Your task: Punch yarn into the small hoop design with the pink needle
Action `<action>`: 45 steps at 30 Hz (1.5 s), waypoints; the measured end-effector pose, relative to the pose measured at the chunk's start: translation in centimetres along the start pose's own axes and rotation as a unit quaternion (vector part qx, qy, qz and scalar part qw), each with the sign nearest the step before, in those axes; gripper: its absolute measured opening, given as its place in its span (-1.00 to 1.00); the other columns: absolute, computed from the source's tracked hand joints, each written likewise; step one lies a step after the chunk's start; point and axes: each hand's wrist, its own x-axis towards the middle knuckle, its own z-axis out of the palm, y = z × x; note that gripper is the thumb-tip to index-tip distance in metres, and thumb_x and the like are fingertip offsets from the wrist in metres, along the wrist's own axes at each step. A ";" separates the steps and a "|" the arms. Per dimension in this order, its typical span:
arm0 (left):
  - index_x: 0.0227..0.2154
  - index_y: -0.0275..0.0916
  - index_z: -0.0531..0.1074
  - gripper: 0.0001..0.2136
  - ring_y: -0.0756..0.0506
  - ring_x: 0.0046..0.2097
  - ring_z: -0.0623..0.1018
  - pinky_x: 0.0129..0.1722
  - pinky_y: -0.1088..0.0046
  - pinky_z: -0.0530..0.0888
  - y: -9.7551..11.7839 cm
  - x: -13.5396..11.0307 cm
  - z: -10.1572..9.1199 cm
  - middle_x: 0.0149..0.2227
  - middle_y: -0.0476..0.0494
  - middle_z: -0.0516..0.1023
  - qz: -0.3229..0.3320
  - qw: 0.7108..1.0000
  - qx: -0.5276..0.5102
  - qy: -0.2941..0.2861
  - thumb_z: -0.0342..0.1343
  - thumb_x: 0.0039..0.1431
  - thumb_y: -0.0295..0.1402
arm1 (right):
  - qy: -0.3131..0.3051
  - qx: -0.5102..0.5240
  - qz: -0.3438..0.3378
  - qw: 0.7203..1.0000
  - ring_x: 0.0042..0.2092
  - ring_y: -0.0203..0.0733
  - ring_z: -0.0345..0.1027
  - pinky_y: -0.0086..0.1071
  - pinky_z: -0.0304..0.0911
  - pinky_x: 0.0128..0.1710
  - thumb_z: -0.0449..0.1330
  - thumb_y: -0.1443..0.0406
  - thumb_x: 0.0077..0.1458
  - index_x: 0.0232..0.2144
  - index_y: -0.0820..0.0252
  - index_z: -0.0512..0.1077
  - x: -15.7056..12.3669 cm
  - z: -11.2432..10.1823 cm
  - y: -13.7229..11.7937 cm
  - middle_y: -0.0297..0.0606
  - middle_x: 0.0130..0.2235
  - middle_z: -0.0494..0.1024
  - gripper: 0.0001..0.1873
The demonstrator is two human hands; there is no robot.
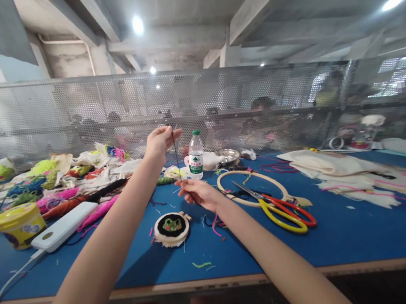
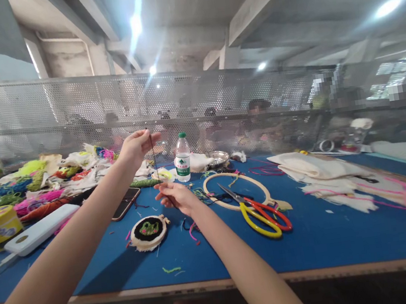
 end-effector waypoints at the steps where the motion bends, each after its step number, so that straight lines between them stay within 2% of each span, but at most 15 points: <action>1: -0.52 -0.27 0.26 -0.87 -0.01 -0.37 0.55 -0.17 0.42 0.38 0.0 0.2 0.0 -0.55 -0.09 0.53 0.012 1.000 -0.011 0.007 -0.01 0.11 -0.53 | -0.014 -0.001 0.010 1.000 -0.64 -0.46 0.21 -0.58 0.12 -0.66 0.16 0.35 0.00 -0.33 0.24 0.41 -0.1 0.2 0.0 -0.38 -0.58 0.44 -0.87; 4: -0.48 -0.27 0.25 -0.90 -0.02 -0.33 0.55 -0.16 0.42 0.39 0.3 0.8 -0.2 -0.50 -0.10 0.54 0.046 0.997 -0.056 0.040 -0.02 0.12 -0.51 | -0.046 -0.003 0.028 0.999 -0.66 -0.47 0.17 -0.59 0.12 -0.66 0.13 0.37 0.02 -0.27 0.24 0.42 -0.3 0.3 0.0 -0.41 -0.60 0.40 -0.83; 8: -0.43 -0.26 0.25 -0.94 -0.03 -0.26 0.55 -0.16 0.42 0.39 0.6 1.3 -0.8 -0.40 -0.15 0.55 0.043 0.989 -0.111 0.091 -0.03 0.14 -0.49 | -0.061 -0.005 0.033 0.998 -0.67 -0.49 0.15 -0.60 0.11 -0.65 0.10 0.40 0.03 -0.27 0.26 0.43 -0.3 0.0 -0.1 -0.42 -0.62 0.39 -0.81; 15: -0.41 -0.25 0.27 -0.95 -0.06 -0.24 0.55 -0.16 0.43 0.40 0.8 1.0 -1.5 -0.42 -0.14 0.56 0.030 0.985 -0.098 0.139 -0.04 0.13 -0.49 | -0.054 -0.029 0.026 0.998 -0.67 -0.48 0.15 -0.59 0.09 -0.65 0.06 0.42 0.02 -0.32 0.28 0.46 0.1 -0.6 0.0 -0.40 -0.63 0.39 -0.80; 20: -0.47 -0.26 0.25 -0.91 -0.02 -0.32 0.56 -0.19 0.45 0.41 0.5 1.0 -1.7 -0.52 -0.09 0.55 0.033 0.985 -0.095 0.139 -0.03 0.12 -0.51 | -0.029 -0.082 0.004 0.996 -0.68 -0.48 0.13 -0.58 0.04 -0.66 0.05 0.38 0.04 -0.39 0.29 0.47 0.4 -0.8 0.3 -0.39 -0.65 0.38 -0.81; 23: -0.48 -0.25 0.23 -0.89 -0.01 -0.36 0.57 -0.21 0.47 0.42 0.2 1.0 -1.7 -0.58 -0.05 0.53 0.034 0.987 -0.073 0.136 -0.03 0.13 -0.52 | -0.005 -0.127 -0.028 0.992 -0.71 -0.48 0.09 -0.57 -0.06 -0.70 0.02 0.40 0.04 -0.47 0.31 0.45 0.6 -0.7 0.5 -0.43 -0.70 0.33 -0.80; 28: -0.46 -0.26 0.23 -0.92 -0.06 -0.27 0.56 -0.19 0.42 0.42 0.1 1.2 -1.4 -0.49 -0.13 0.56 0.044 0.985 -0.058 0.154 -0.01 0.11 -0.52 | 0.003 -0.184 -0.070 0.980 -0.74 -0.51 -0.07 -0.55 -0.21 -0.71 0.06 0.39 -0.01 -0.57 0.30 0.42 0.6 -0.5 0.5 -0.52 -0.76 0.21 -0.81; 34: -0.43 -0.26 0.23 -0.94 -0.05 -0.27 0.56 -0.16 0.41 0.41 0.2 1.3 -1.9 -0.45 -0.15 0.57 0.031 0.985 -0.074 0.156 -0.04 0.13 -0.50 | -0.018 -0.204 -0.083 0.975 -0.67 -0.48 0.06 -0.55 -0.06 -0.64 0.11 0.28 -0.05 -0.50 0.30 0.45 0.2 -0.4 0.1 -0.47 -0.69 0.30 -0.82; 40: -0.48 -0.24 0.19 -0.88 -0.02 -0.35 0.57 -0.14 0.40 0.40 -0.2 1.7 -3.3 -0.56 -0.06 0.54 0.027 0.984 -0.100 0.146 -0.06 0.15 -0.52 | -0.034 -0.216 -0.075 0.973 -0.62 -0.45 0.11 -0.51 0.03 -0.59 0.17 0.18 -0.13 -0.45 0.28 0.49 0.3 -0.7 0.2 -0.40 -0.64 0.37 -0.74; 45: -0.48 -0.25 0.21 -0.89 -0.02 -0.35 0.56 -0.14 0.39 0.38 -0.8 1.7 -3.8 -0.54 -0.07 0.55 0.017 0.988 -0.107 0.111 -0.04 0.15 -0.51 | 0.003 -0.256 -0.078 0.963 -0.55 -0.36 0.19 -0.44 0.13 -0.52 0.17 0.22 -0.15 -0.51 0.23 0.53 0.4 -1.0 0.2 -0.35 -0.63 0.38 -0.79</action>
